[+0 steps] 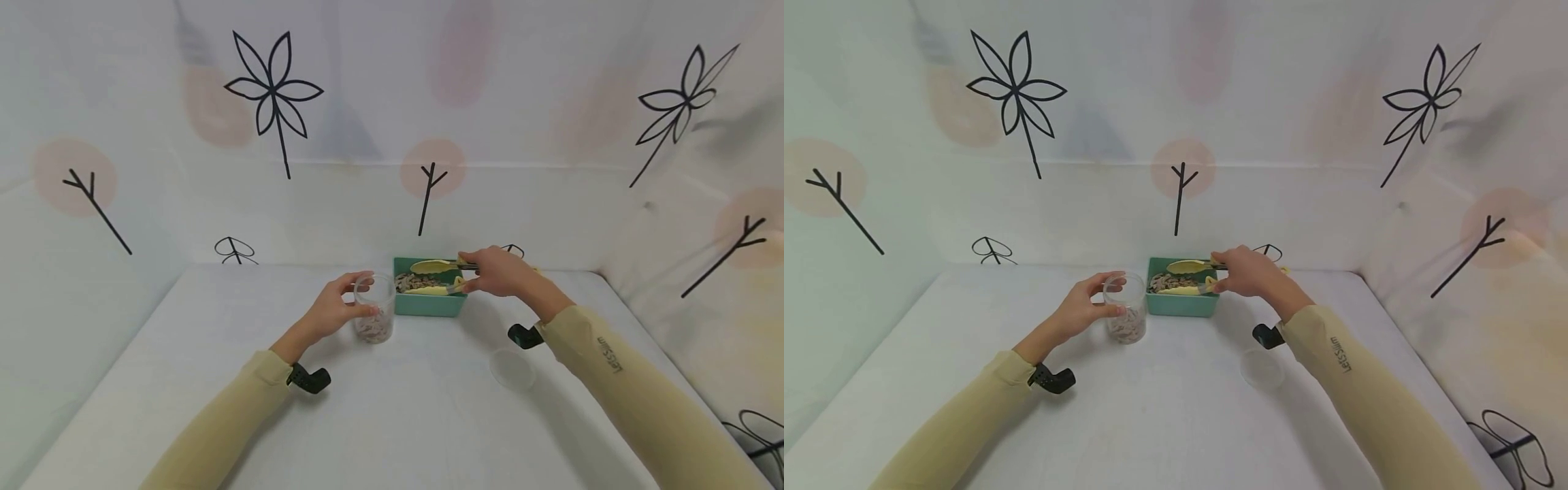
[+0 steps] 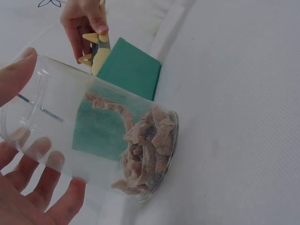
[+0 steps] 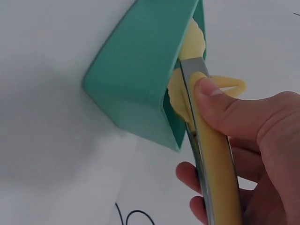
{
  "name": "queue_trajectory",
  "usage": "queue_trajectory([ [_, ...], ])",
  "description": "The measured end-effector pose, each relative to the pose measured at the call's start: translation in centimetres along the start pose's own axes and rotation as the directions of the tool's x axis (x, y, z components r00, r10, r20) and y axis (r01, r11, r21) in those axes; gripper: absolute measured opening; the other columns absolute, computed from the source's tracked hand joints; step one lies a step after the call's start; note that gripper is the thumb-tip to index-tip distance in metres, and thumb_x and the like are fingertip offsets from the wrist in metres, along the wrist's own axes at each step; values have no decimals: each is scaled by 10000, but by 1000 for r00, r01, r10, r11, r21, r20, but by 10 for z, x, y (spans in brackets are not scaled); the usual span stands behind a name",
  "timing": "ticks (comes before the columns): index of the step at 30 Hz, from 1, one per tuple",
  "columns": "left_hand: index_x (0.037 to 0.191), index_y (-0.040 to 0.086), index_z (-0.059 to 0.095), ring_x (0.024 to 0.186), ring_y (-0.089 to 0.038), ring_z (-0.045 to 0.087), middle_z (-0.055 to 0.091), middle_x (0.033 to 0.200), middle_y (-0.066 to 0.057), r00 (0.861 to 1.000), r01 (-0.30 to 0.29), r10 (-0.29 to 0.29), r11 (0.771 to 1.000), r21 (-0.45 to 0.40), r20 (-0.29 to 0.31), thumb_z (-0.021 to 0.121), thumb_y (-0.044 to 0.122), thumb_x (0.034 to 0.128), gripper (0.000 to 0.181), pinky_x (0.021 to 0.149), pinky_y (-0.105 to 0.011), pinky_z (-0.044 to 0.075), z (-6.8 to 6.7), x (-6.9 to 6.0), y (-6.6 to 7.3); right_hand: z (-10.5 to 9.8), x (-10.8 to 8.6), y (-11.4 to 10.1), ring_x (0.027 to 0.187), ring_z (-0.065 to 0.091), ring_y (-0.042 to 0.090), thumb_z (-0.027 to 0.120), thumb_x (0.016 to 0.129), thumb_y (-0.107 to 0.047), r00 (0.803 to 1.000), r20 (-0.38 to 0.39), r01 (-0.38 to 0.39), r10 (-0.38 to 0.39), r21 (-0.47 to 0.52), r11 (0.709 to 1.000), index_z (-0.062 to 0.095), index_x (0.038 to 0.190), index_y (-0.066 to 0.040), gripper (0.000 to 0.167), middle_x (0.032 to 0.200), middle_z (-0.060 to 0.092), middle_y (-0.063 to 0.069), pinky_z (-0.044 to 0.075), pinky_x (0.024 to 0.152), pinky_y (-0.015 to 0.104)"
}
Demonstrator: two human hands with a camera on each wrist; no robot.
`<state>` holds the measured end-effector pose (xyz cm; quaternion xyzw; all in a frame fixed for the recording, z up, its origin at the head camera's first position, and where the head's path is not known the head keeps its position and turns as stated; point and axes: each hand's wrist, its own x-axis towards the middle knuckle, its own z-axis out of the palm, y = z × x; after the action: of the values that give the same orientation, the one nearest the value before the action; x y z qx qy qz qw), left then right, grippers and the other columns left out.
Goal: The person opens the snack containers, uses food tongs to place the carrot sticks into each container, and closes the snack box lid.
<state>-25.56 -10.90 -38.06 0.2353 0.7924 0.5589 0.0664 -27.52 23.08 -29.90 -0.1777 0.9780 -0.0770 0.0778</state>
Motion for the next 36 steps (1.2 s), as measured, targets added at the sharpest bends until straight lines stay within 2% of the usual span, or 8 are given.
queue_trajectory([
  [4,1485,102,452,1291,-323,486,519,1434,-163,1000,-6,6,1000,-8,9,811,210,855,733,1012,-511,446,0,1,-2,0,8,-3,1192,563,369,756,903,-308,998,57,8,-10,29,1000,394,1501,-3,763,1357,571,238,454,980,534],
  [8,1488,96,446,1292,-329,483,518,1436,-160,1000,-6,6,1000,-7,9,810,205,857,736,1012,-512,446,-1,0,-2,5,13,-1,1241,518,386,739,920,-261,998,64,7,-12,85,996,392,1497,2,723,1387,545,240,421,1021,544],
  [14,1479,144,465,1301,-347,472,519,1438,-146,1000,0,0,1000,-7,7,807,202,861,709,1021,-515,436,-1,0,-2,19,14,6,1203,574,347,743,915,-222,999,-50,25,-19,121,992,502,1446,-43,610,1330,609,192,483,938,490],
  [17,1476,152,469,1306,-362,468,505,1444,-176,1000,-6,6,1000,-8,9,803,199,865,698,1020,-522,436,-1,1,-3,25,13,8,1060,629,273,766,894,-217,994,-106,37,-24,120,992,558,1406,-54,577,1279,644,176,509,806,410],
  [21,1480,125,462,1307,-370,467,508,1442,-175,1000,-4,4,1000,-8,11,800,191,868,702,1018,-524,437,0,1,-4,30,11,9,890,607,213,772,888,-220,989,-146,39,-22,114,993,576,1389,-63,561,1268,650,173,484,684,351],
  [25,1482,103,456,1303,-360,471,511,1441,-174,1000,0,0,1000,-11,8,797,182,870,706,1021,-528,433,0,0,-3,32,8,9,888,616,215,765,895,-224,984,-177,38,-20,98,994,588,1384,-79,540,1253,662,162,508,706,377],
  [29,1477,107,465,1287,-319,488,527,1431,-151,1000,5,-5,1000,-8,0,800,178,866,701,1019,-515,439,0,0,-2,31,3,9,970,645,246,759,899,-215,980,-199,46,-27,95,994,595,1378,-73,526,1244,669,157,524,765,418],
  [36,1474,129,473,1278,-308,497,544,1419,-123,1000,2,-2,1000,2,-6,805,192,862,699,1010,-507,447,0,-1,0,25,-8,16,1095,629,331,746,908,-185,975,-221,64,-29,151,986,584,1381,-43,520,1249,663,175,522,845,475],
])
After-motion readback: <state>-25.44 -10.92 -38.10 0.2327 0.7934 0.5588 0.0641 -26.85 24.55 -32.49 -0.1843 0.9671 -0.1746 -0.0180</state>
